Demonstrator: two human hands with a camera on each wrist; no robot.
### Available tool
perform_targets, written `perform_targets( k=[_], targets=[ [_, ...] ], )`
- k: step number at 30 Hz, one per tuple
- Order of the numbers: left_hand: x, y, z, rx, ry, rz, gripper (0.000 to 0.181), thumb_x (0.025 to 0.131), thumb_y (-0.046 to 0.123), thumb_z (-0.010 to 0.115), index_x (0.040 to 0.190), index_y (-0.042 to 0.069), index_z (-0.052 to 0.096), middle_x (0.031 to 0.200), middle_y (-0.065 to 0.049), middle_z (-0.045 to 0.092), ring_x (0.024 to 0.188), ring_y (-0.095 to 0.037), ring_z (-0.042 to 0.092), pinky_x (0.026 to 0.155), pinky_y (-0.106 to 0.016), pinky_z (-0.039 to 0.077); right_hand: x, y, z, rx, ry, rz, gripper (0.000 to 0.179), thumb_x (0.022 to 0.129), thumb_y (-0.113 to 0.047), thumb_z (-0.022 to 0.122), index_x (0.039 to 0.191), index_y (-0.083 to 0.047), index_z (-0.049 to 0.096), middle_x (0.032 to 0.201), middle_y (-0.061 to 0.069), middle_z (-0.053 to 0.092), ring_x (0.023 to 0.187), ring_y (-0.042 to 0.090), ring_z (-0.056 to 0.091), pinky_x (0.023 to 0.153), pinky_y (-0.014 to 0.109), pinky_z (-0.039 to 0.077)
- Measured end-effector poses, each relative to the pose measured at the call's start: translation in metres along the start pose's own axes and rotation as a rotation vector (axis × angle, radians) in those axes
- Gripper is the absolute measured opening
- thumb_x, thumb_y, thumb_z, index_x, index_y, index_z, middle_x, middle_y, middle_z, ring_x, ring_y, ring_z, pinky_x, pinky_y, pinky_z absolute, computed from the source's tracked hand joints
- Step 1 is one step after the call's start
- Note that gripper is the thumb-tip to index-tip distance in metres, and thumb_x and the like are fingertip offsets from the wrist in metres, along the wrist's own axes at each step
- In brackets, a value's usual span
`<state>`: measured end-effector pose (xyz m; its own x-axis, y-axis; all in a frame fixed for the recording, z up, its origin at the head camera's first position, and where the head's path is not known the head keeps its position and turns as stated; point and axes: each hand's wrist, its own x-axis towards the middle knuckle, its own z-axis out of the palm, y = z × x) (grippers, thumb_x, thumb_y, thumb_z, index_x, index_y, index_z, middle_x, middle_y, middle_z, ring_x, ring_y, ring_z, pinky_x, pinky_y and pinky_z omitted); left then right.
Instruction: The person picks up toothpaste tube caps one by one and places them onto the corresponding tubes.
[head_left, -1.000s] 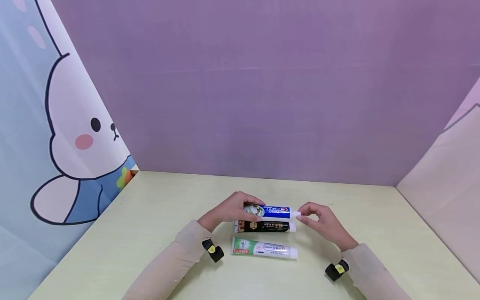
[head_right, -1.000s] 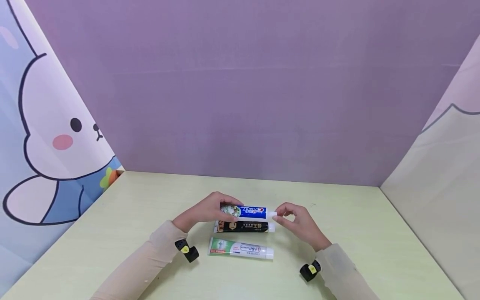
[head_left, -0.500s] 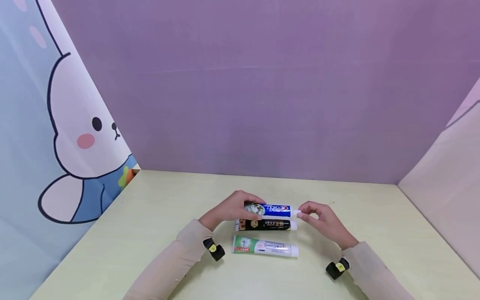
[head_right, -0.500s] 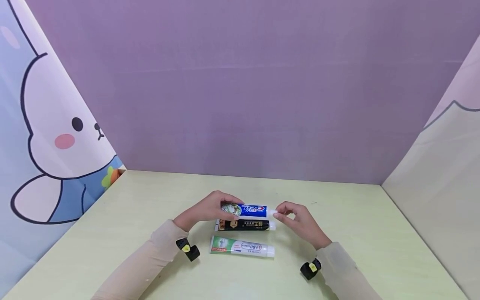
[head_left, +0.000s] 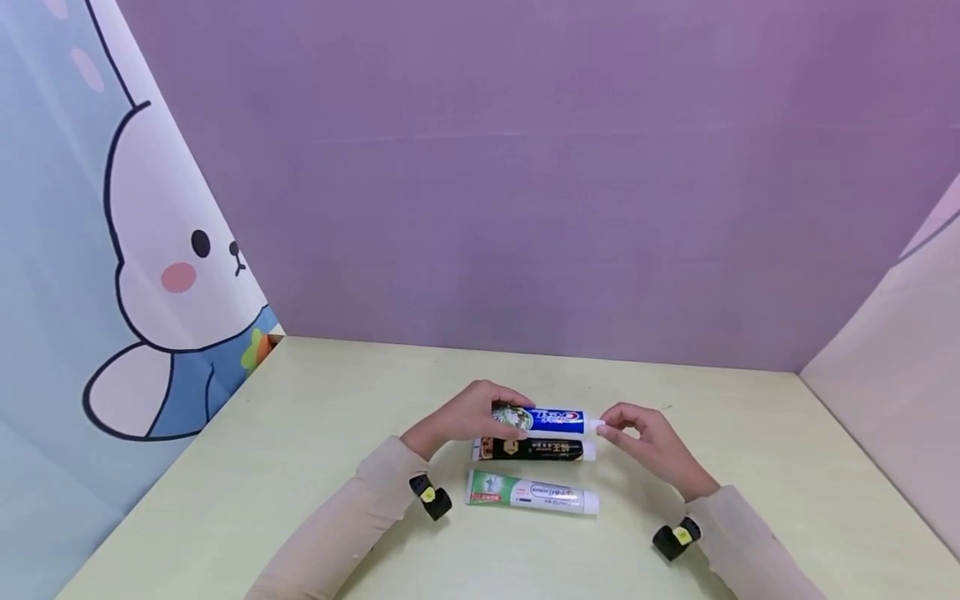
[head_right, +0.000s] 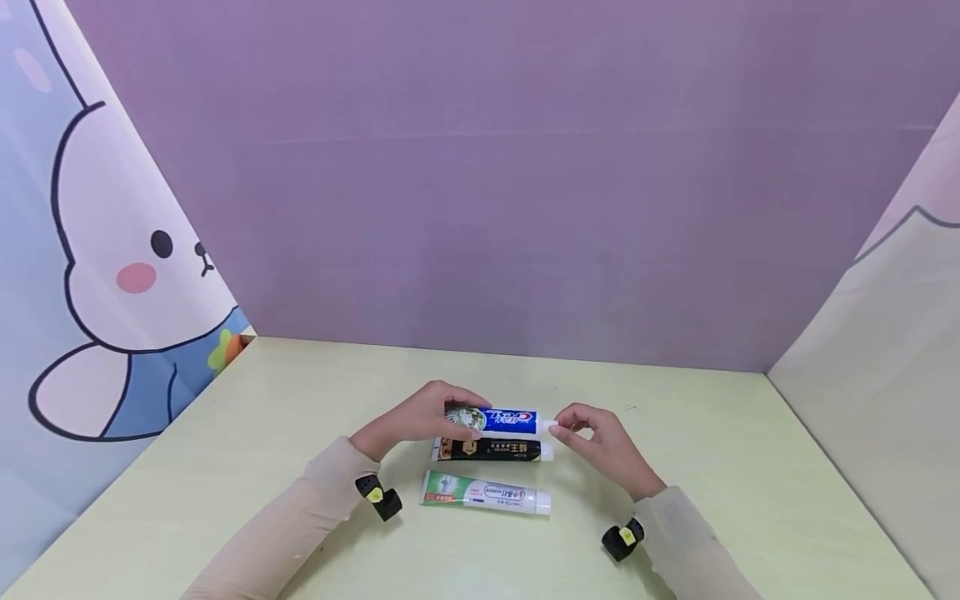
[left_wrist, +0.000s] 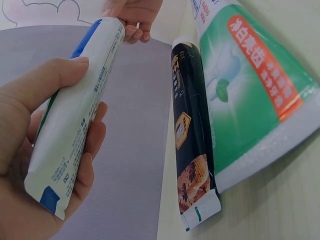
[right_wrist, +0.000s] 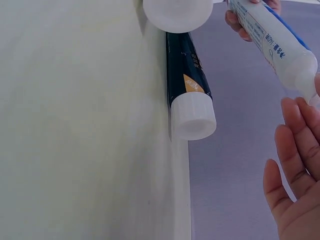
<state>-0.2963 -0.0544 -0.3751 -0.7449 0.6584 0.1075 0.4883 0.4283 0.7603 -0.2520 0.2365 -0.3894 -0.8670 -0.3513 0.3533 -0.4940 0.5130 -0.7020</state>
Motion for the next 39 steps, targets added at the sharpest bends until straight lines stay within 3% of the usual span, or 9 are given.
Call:
perform_targets(
  k=[8,14,21,29,39],
  targets=[
    [0.001,-0.005,-0.004,0.009,0.027,0.008,0.041,0.079,0.023,0.077,0.117,0.013,0.067,0.112,0.002,0.067,0.094,-0.006,0.060,0.082,-0.024,0.048,0.000,-0.026,-0.010,0.022,0.017,-0.032,0.010,0.091,-0.002,0.058,0.098,0.004,0.062,0.094,0.016,0.066,0.084,0.002,0.056,0.075,0.024,0.048],
    [0.003,-0.010,-0.011,0.004,0.056,0.016,0.041,0.080,0.022,0.076,0.118,0.012,0.066,0.111,0.001,0.067,0.090,-0.007,0.060,0.080,-0.024,0.049,0.003,-0.009,-0.011,0.041,0.040,-0.038,0.011,0.093,-0.001,0.055,0.100,0.004,0.062,0.096,0.018,0.066,0.087,0.004,0.058,0.079,0.020,0.047],
    [0.008,-0.020,-0.014,0.010,0.068,0.038,0.041,0.081,0.023,0.075,0.119,0.010,0.065,0.111,0.000,0.067,0.090,-0.008,0.060,0.078,-0.025,0.049,0.003,0.016,-0.008,0.052,0.054,-0.030,0.012,0.093,-0.004,0.057,0.102,0.000,0.063,0.098,0.011,0.067,0.089,0.001,0.058,0.080,0.018,0.046],
    [0.018,-0.027,-0.014,0.019,0.077,0.026,0.040,0.081,0.022,0.075,0.119,0.011,0.066,0.112,0.000,0.067,0.090,-0.009,0.059,0.078,-0.024,0.049,0.003,0.020,-0.013,0.102,0.085,-0.069,0.012,0.093,-0.004,0.056,0.101,0.001,0.063,0.096,0.013,0.066,0.088,0.010,0.060,0.077,0.018,0.045],
    [0.038,-0.029,-0.014,0.053,0.054,-0.004,0.042,0.082,0.022,0.074,0.121,0.010,0.064,0.113,0.000,0.066,0.096,-0.009,0.058,0.085,-0.028,0.048,0.007,0.024,-0.021,0.042,0.099,-0.029,0.010,0.091,-0.006,0.061,0.100,-0.006,0.065,0.098,0.007,0.067,0.087,0.001,0.057,0.078,0.020,0.046]
  ],
)
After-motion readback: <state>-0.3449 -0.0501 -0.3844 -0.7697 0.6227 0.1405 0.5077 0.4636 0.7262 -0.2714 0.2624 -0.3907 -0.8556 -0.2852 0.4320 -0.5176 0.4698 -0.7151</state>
